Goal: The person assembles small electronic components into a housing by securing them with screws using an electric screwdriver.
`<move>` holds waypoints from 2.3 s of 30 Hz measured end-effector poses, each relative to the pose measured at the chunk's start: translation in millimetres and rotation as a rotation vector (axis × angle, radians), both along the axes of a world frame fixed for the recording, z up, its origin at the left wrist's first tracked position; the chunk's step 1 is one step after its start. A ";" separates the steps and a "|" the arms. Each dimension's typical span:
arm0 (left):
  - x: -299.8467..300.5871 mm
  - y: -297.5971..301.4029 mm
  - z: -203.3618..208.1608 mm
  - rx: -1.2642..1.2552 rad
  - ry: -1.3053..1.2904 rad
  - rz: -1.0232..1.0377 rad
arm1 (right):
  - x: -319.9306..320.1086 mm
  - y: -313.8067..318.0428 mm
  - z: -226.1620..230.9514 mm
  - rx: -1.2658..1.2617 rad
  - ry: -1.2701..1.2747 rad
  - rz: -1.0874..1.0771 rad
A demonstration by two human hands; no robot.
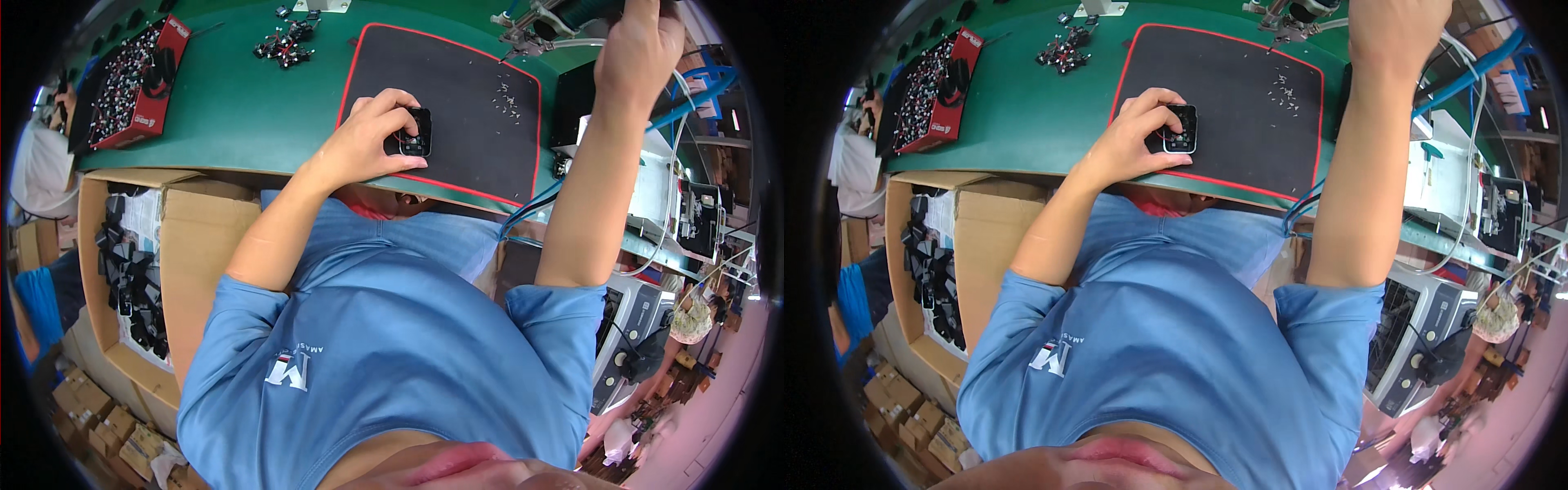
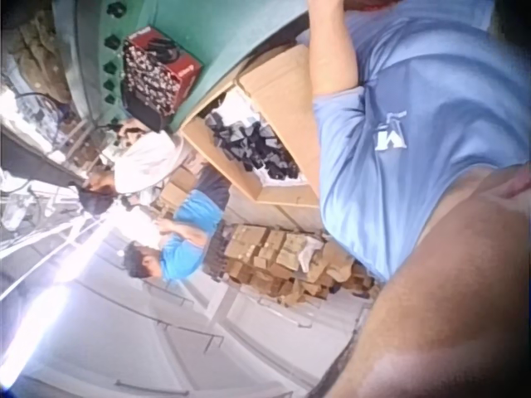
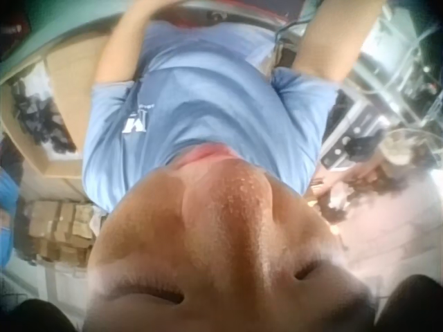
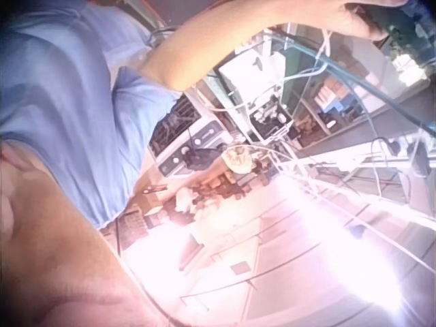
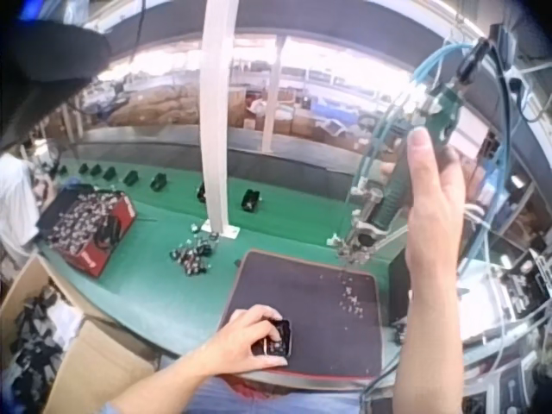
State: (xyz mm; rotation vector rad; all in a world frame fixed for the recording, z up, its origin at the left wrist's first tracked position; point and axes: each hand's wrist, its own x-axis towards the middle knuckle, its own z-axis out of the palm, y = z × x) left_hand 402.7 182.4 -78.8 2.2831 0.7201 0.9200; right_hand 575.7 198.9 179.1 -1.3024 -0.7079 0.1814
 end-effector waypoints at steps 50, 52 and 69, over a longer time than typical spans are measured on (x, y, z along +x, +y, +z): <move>0.9 -1.0 -0.2 0.029 -0.074 -0.010 | -29.2 -41.9 -59.5 0.327 0.040 0.654; 1.9 -1.1 2.1 0.022 -0.086 -0.015 | -32.5 -42.4 -69.2 0.292 0.107 0.641; 2.9 -3.8 4.2 -0.090 -0.070 -0.018 | -3.6 -35.3 -126.8 0.307 0.047 0.744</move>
